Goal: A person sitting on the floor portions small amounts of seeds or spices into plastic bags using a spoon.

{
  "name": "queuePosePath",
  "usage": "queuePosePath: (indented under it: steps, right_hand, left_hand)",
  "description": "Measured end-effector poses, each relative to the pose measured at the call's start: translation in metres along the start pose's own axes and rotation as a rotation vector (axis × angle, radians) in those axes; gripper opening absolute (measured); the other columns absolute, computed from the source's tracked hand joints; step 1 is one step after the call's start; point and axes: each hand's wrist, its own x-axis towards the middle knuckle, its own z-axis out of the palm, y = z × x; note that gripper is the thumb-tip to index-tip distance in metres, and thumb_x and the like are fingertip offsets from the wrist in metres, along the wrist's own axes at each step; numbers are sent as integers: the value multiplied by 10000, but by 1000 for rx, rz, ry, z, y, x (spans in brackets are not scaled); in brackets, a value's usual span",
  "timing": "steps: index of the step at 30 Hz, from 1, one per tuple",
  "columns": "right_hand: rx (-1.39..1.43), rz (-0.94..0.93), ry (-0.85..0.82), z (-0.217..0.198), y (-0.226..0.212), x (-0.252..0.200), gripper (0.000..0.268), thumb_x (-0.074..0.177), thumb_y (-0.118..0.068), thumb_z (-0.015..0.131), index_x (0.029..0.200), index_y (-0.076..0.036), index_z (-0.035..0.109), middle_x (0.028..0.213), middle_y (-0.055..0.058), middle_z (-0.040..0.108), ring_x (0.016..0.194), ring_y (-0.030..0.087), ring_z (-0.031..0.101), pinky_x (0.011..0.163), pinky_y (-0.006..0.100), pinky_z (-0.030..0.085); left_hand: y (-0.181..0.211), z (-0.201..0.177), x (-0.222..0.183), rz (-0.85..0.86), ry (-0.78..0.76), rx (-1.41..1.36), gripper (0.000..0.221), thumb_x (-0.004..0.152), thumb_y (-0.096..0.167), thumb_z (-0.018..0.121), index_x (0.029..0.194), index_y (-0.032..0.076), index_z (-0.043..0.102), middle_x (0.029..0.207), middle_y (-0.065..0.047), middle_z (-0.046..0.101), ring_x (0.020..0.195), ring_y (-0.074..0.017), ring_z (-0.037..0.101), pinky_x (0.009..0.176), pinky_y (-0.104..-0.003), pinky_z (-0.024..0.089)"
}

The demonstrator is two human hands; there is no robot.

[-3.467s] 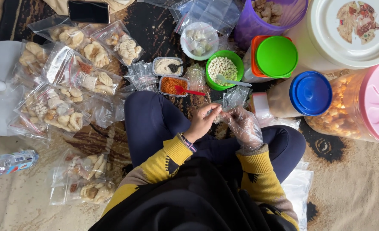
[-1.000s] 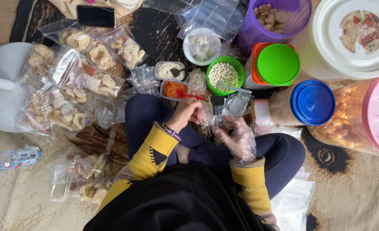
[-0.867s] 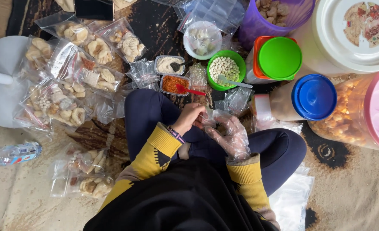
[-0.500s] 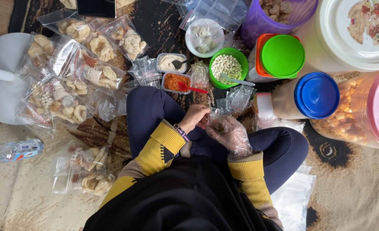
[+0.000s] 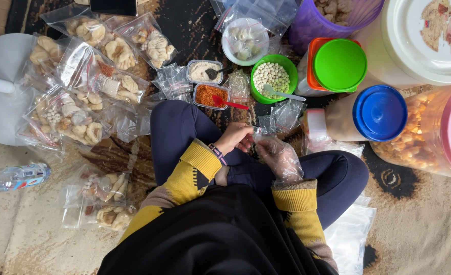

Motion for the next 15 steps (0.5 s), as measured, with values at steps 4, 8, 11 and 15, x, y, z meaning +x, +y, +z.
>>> queuePosePath:
  steps: [4, 8, 11, 15]
  right_hand:
    - [280, 472, -65, -15, -25, 3, 155, 915, -333, 786, 1019, -219, 776, 872, 10, 755, 902, 248, 736, 746, 416, 575]
    - [499, 665, 52, 7, 5, -6, 109, 889, -323, 831, 955, -249, 786, 747, -42, 757, 765, 90, 719, 658, 288, 569]
    - [869, 615, 236, -4, -38, 2, 123, 910, -118, 788, 881, -21, 717, 609, 91, 632, 603, 141, 626, 514, 274, 527]
    - [1025, 583, 333, 6, -17, 1, 102, 875, -25, 766, 843, 36, 692, 582, 148, 576, 503, 173, 560, 464, 284, 487]
  left_hand:
    - [-1, 1, -12, 385, -17, 186, 348, 784, 161, 751, 1021, -40, 594, 948, -260, 608, 770, -363, 613, 628, -504, 553]
    - [20, 2, -57, 1114, -79, 866, 801, 713, 0, 732, 1461, 33, 447, 1446, -243, 469, 1383, -443, 391, 1118, -727, 314]
    - [-9, 5, -35, 1228, -8, 1049, 787, 742, 152, 819, 1460, 131, 499, 1455, -117, 524, 1430, -409, 385, 1108, -730, 282]
    - [-27, 5, -15, 1265, 48, 1051, 731, 769, 167, 816, 1445, 159, 539, 1325, -70, 645, 1398, -332, 456, 1143, -691, 282]
